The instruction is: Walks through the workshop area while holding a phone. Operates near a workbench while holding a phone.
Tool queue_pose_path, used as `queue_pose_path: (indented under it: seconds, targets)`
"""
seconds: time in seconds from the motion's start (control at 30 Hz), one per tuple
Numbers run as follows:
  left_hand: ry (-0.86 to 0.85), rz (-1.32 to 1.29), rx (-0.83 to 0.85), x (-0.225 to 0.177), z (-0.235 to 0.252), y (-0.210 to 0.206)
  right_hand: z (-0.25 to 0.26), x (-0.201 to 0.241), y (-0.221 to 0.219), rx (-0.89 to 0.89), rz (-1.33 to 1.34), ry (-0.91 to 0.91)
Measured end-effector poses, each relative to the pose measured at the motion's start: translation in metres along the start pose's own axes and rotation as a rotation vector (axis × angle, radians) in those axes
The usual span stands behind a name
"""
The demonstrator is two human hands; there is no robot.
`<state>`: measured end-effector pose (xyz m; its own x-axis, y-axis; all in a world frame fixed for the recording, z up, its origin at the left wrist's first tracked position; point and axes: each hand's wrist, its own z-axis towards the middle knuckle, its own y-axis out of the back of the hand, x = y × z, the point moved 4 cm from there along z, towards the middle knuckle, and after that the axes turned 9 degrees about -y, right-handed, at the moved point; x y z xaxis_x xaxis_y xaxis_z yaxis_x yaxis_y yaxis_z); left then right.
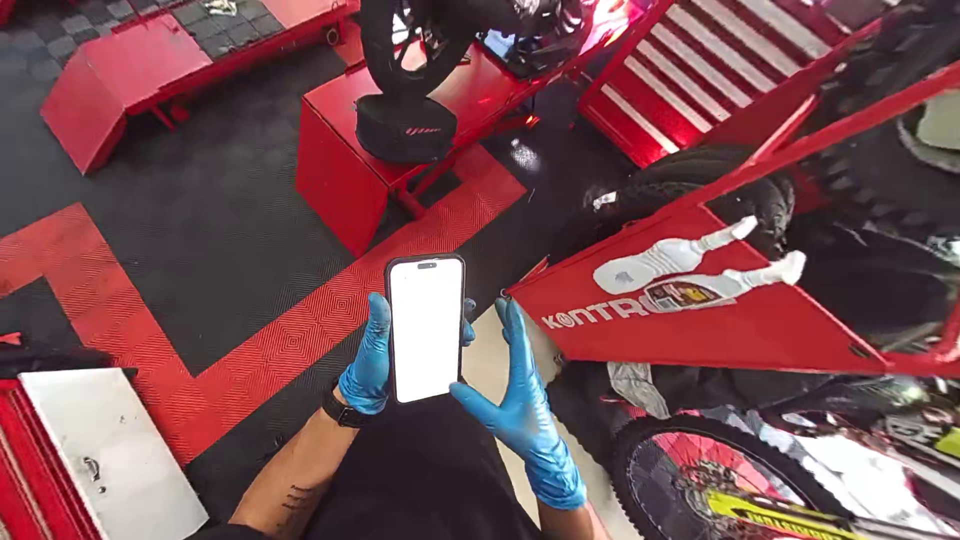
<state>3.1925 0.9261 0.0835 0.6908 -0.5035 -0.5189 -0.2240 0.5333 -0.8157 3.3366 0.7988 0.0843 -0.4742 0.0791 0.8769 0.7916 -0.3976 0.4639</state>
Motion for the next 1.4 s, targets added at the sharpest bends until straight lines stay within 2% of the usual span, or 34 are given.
queue_pose_path:
  seconds: [0.2,0.33,0.5,0.63,0.77,0.87,0.97,1.03,1.07,1.13,1.23,1.3,1.4]
  targets:
    - [-0.060,0.066,-0.065,0.004,0.111,0.043,0.128,-0.053,0.050,0.058,0.186,0.038]
    - [-0.080,0.083,-0.090,0.014,0.202,0.063,0.224,-0.128,0.086,0.089,0.198,-0.110]
    - [-0.080,0.142,-0.110,0.026,0.328,0.055,0.336,-0.229,0.120,0.140,0.047,-0.316]
    - [-0.034,0.057,-0.021,0.045,0.427,0.034,0.409,-0.269,0.150,0.178,-0.045,-0.444]
    - [0.007,-0.019,0.076,0.065,0.519,0.023,0.482,-0.307,0.168,0.182,-0.118,-0.465]
    - [-0.006,0.068,0.024,0.078,0.579,0.035,0.520,-0.374,0.173,0.207,-0.145,-0.622]
    - [-0.021,0.199,-0.047,0.095,0.634,0.069,0.521,-0.472,0.183,0.302,-0.215,-0.902]
    - [0.039,0.154,-0.033,0.110,0.681,0.084,0.500,-0.527,0.197,0.311,-0.196,-1.085]
    - [0.087,0.112,-0.016,0.119,0.704,0.087,0.479,-0.544,0.205,0.302,-0.189,-1.177]
    - [0.178,-0.005,0.123,0.141,0.758,0.087,0.452,-0.562,0.227,0.247,-0.149,-1.357]
    - [0.298,-0.142,0.209,0.175,0.825,0.084,0.414,-0.585,0.252,0.123,-0.072,-1.593]
    - [0.328,-0.142,0.185,0.197,0.859,0.087,0.403,-0.596,0.260,0.085,0.010,-1.639]
    - [0.379,-0.098,0.179,0.238,0.915,0.092,0.422,-0.634,0.274,-0.115,0.102,-1.471]
